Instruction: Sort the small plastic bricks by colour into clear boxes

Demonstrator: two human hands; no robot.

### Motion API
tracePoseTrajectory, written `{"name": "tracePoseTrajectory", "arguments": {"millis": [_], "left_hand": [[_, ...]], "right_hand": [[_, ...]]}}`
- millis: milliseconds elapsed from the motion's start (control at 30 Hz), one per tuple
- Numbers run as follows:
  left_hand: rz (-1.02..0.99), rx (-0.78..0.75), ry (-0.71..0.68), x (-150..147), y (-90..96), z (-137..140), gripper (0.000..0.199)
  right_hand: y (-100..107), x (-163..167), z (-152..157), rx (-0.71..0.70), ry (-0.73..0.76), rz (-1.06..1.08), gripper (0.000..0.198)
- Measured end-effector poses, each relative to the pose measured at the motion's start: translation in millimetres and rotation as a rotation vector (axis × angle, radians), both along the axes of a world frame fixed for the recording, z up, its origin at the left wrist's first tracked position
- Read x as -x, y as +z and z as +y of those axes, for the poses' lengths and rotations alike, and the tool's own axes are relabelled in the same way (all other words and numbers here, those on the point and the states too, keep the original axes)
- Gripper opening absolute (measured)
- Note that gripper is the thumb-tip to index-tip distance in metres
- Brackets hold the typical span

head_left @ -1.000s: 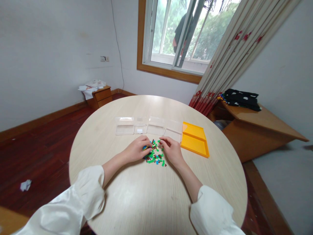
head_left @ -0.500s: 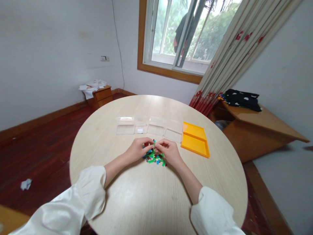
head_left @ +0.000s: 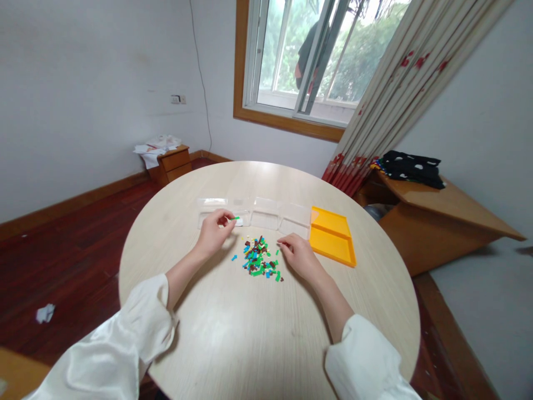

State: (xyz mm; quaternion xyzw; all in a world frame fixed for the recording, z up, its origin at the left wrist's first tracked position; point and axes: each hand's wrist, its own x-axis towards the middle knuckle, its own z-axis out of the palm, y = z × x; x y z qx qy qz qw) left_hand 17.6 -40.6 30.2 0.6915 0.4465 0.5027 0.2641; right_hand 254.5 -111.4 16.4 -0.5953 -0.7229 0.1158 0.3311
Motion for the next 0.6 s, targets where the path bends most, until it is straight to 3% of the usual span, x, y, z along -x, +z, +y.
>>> {"name": "tracePoseTrajectory", "arguments": {"millis": [100, 267, 600], "left_hand": [[0.099, -0.033, 0.162, 17, 3.3, 13, 0.005], [0.335, -0.029, 0.286, 37, 1.4, 25, 0.009], [0.537, 0.038, 0.355, 43, -3.8, 26, 0.016]], "right_hand": [[2, 1, -3, 0.044, 0.079, -0.057, 0.023], [5, 4, -6, 0.143, 0.115, -0.096, 0.021], [4, 6, -5, 0.147, 0.081, -0.121, 0.014]]}}
